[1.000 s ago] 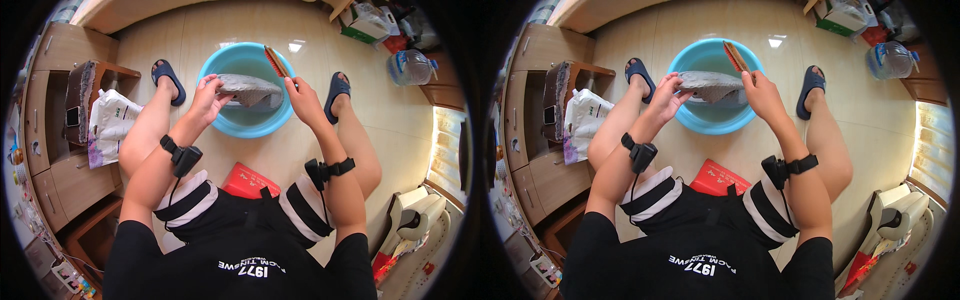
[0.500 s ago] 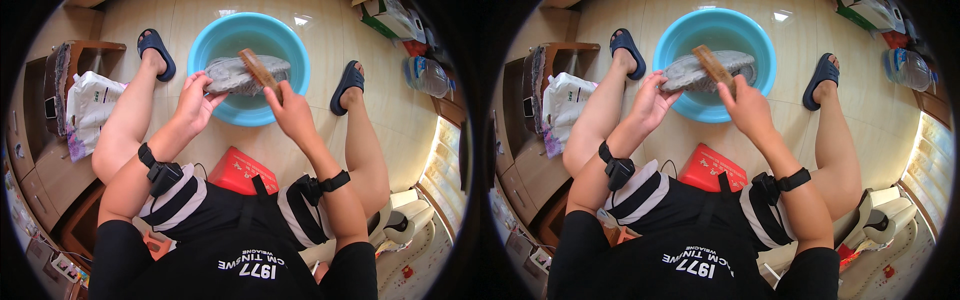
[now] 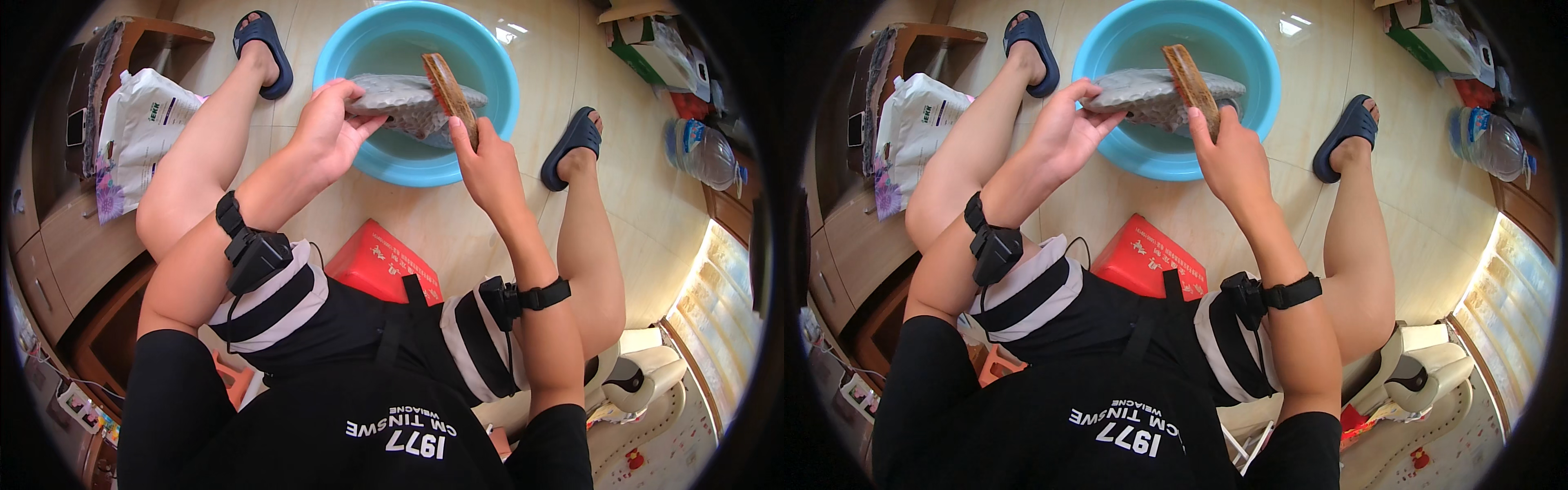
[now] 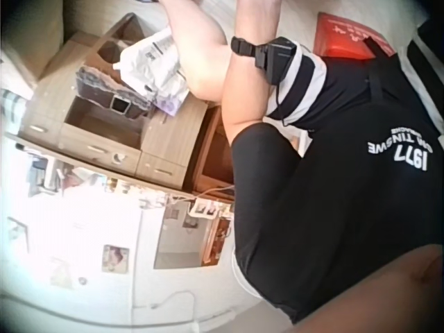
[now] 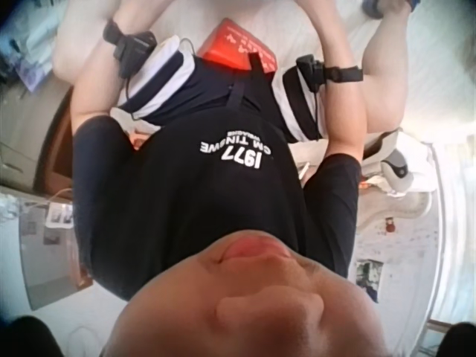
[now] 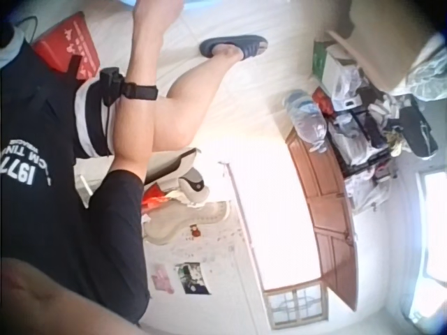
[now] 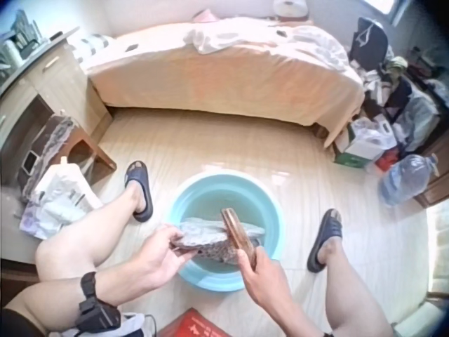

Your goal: The person scrubs a pair of sandals with a brush in a basin of water, cleaning the interiors and the soles.

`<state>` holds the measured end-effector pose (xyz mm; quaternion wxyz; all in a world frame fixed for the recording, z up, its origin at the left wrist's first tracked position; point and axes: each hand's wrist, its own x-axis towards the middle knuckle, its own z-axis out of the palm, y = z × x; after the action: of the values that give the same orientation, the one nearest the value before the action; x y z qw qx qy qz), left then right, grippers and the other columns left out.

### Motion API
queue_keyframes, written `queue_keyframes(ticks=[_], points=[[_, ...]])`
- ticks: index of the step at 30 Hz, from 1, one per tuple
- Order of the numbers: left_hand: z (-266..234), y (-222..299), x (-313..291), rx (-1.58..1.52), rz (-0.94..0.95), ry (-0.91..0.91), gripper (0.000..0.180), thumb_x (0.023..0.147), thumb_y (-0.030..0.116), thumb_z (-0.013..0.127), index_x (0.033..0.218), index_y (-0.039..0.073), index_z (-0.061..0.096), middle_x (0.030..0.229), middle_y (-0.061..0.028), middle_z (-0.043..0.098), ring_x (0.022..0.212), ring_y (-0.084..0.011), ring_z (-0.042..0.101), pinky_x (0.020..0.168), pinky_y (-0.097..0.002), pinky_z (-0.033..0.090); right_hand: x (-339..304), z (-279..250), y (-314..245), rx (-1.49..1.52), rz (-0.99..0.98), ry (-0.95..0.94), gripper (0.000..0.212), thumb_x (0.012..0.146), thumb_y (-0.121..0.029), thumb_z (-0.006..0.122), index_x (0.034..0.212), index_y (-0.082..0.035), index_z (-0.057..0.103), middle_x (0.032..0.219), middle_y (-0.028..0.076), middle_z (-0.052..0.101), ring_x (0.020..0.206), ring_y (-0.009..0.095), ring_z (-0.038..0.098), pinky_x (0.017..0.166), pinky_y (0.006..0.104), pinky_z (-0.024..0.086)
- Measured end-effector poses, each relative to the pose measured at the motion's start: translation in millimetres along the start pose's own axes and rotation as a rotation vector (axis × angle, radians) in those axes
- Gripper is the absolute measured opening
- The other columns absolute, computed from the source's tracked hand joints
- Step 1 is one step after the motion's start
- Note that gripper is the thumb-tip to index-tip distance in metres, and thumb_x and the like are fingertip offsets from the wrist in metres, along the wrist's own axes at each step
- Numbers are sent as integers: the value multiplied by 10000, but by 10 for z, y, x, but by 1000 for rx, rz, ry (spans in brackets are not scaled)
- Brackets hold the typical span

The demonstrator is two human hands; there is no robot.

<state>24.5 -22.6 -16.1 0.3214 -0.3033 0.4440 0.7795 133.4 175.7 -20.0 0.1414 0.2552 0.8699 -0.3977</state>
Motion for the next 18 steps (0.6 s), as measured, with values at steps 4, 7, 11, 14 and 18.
queue_keyframes(ticks=[4, 7, 11, 14, 18], points=[[65, -44, -48, 0, 16, 46, 145, 937, 58, 613, 1040, 51, 512, 1193, -152, 498, 1202, -321, 524, 1141, -489, 452, -1, 27, 69, -5, -41, -20, 557, 1033, -553, 501, 934, -8, 558, 740, 255, 663, 717, 454, 655, 670, 523, 499], [-62, -45, 44, -18, 18, 26, 220, 928, 44, 618, 1104, 68, 487, 1178, -144, 500, 1195, -323, 525, 1134, -495, 451, -82, -9, -125, -107, -39, -55, 582, 1024, -580, 496, 936, -9, 564, 752, 251, 670, 724, 449, 661, 673, 521, 506], [-14, -41, 43, 12, 41, 29, 336, 921, 31, 600, 1211, 88, 439, 1214, -144, 482, 1192, -323, 520, 1132, -502, 447, 47, -7, 49, -89, 22, 23, 587, 1019, -585, 503, 908, -11, 549, 752, 246, 664, 739, 443, 661, 681, 512, 509], [42, -48, -14, 55, 54, 38, 395, 916, 25, 589, 1262, 95, 414, 1248, -144, 461, 1198, -322, 510, 1132, -499, 441, 69, -20, 74, -49, 28, -27, 587, 1021, -582, 497, 912, -9, 559, 767, 248, 669, 759, 439, 666, 690, 508, 513], [-1, -45, 34, 70, 52, 52, 427, 908, 18, 589, 1286, 103, 407, 1286, -148, 440, 1226, -325, 494, 1126, -492, 433, 6, -28, -13, -28, -17, -79, 579, 1022, -568, 508, 908, -3, 563, 776, 255, 667, 767, 439, 667, 690, 507, 509]])
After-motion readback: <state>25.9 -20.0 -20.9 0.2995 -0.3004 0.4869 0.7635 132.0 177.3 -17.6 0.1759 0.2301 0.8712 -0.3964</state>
